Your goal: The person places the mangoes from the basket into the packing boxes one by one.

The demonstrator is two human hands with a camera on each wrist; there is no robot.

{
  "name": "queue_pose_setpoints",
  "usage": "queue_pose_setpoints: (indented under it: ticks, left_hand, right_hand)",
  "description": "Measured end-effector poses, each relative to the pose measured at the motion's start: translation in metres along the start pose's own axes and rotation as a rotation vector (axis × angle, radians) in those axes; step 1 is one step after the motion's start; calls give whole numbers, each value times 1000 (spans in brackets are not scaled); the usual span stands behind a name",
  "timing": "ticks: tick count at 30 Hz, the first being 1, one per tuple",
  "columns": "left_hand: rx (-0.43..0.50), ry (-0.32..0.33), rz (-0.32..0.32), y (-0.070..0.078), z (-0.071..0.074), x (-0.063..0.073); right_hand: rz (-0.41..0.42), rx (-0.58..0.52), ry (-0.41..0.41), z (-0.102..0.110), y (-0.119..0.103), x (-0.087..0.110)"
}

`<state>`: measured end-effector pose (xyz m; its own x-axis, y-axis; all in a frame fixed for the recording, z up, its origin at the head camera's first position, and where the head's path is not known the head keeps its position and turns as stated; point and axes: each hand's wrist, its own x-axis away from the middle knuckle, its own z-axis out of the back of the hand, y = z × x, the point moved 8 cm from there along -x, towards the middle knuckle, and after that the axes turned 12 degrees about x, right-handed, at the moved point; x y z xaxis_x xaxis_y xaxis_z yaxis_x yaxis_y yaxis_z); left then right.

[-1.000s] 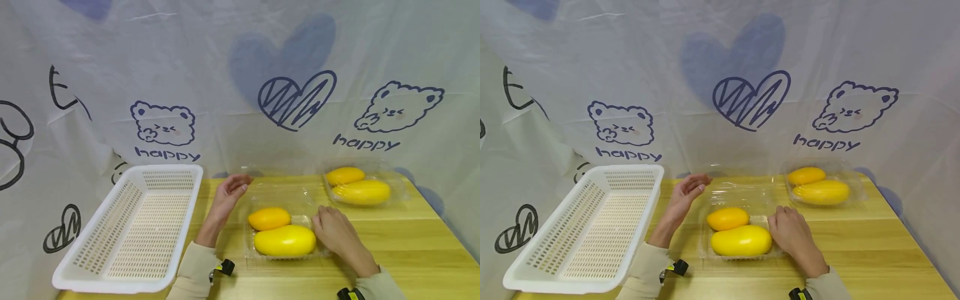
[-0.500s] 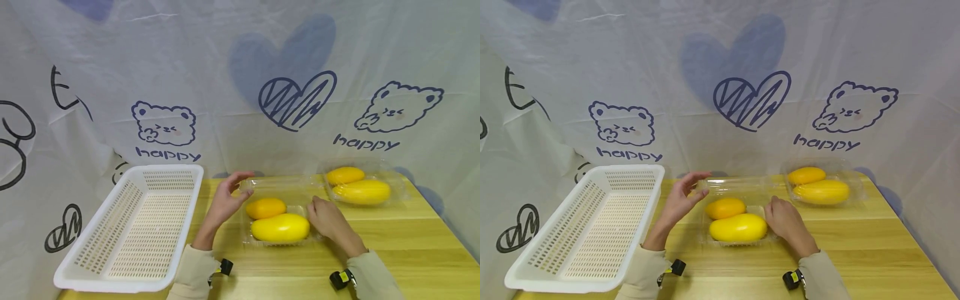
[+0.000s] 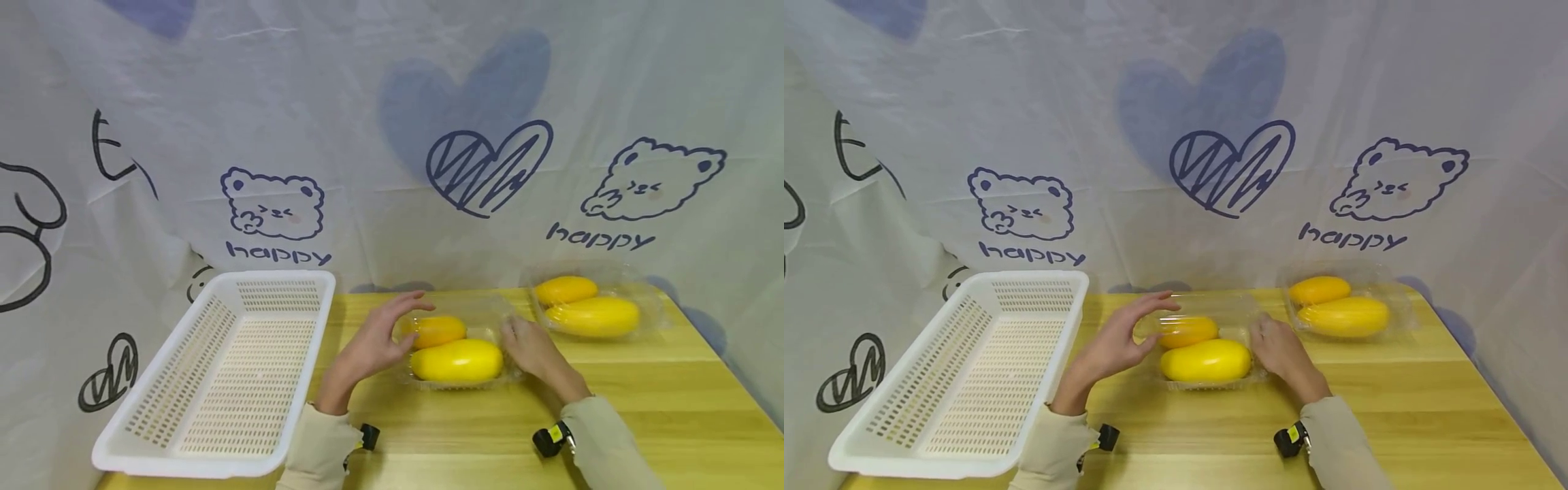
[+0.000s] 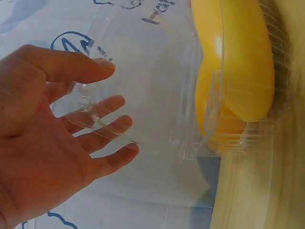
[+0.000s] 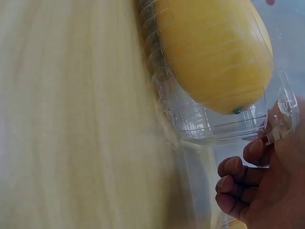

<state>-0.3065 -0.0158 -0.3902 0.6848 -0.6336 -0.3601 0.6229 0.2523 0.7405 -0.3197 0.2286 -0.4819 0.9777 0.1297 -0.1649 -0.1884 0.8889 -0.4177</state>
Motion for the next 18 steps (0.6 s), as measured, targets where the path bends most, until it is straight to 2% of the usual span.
queue_pose_setpoints:
  ticks: [5,8,11,13,18]
  left_hand:
    - [-44,-51,15,2,-6,0]
    - [-58,-82,47,1,-9,1]
    - [-71,-107,77,-2,-12,2]
    - [-83,-121,80,-3,-14,3]
    - [-136,-182,79,-4,-25,3]
  right_hand:
    - [-9,-15,0,0,3,-4]
    - [-3,-41,10,0,4,-5]
    - [34,-99,33,2,2,-3]
    - [23,-163,22,2,3,-1]
    - [-123,-340,-36,-4,14,8]
